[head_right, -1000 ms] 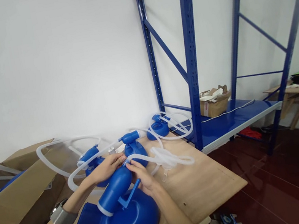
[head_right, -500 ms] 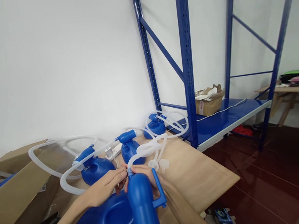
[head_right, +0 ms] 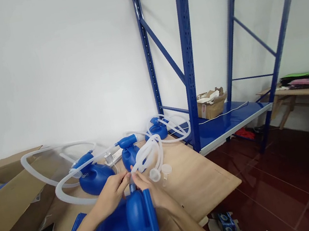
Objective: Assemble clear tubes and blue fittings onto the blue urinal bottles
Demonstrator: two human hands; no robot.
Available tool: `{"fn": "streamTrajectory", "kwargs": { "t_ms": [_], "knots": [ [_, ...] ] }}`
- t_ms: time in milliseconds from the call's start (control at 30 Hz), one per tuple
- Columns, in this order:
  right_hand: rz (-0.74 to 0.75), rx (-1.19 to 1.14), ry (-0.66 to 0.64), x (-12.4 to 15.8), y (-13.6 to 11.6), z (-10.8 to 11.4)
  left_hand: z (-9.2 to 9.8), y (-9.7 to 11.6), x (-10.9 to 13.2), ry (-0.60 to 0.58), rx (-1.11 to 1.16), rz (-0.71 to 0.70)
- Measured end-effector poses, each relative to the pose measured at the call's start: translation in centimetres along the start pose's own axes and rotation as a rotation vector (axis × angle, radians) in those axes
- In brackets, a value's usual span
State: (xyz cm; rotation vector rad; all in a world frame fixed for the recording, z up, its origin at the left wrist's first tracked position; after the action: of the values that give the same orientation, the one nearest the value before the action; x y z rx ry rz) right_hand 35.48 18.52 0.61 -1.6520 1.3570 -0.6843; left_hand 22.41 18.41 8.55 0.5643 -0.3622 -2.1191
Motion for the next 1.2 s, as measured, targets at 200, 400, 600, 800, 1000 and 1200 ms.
{"fn": "streamTrajectory", "kwargs": {
  "t_ms": [200, 400, 600, 800, 1000, 1200],
  "knots": [
    [0.031, -0.166, 0.059, -0.5, -1.2, -0.2, 0.4, 0.2, 1.0, -0.145, 0.287, 0.167],
    [0.029, -0.466, 0.111, -1.6, -1.5, -0.6, -0.8, 0.1, 3.9, -0.028, 0.294, 0.244],
    [0.017, -0.867, 0.069, -4.9, -3.1, -0.8, -0.5, 1.2, 4.4, -0.056, 0.147, 0.247],
    [0.004, -0.814, 0.006, -7.2, -3.5, -1.1, 0.8, 0.8, 4.5, -0.173, 0.497, 0.425],
    [0.010, -0.775, -0.040, -7.8, -3.9, -2.4, -0.3, -1.3, 5.9, -0.295, 1.275, 0.661],
    [-0.003, -0.712, -0.044, -8.7, -3.7, -3.9, -0.1, -2.1, 7.2, -0.204, 1.195, 0.607]
  ]
}}
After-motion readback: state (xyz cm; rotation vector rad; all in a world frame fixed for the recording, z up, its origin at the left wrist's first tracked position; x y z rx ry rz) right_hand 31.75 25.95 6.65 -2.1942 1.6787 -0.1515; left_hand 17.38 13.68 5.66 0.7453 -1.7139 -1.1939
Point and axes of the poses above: each hand's wrist, its own x-axis away from the middle knuckle, its own z-axis out of the back of the hand, y = z × x, the point moved 5 cm from there along -x, towards the middle knuckle, and after that the axes turned 14 degrees about -x, right-handed, at the moved point
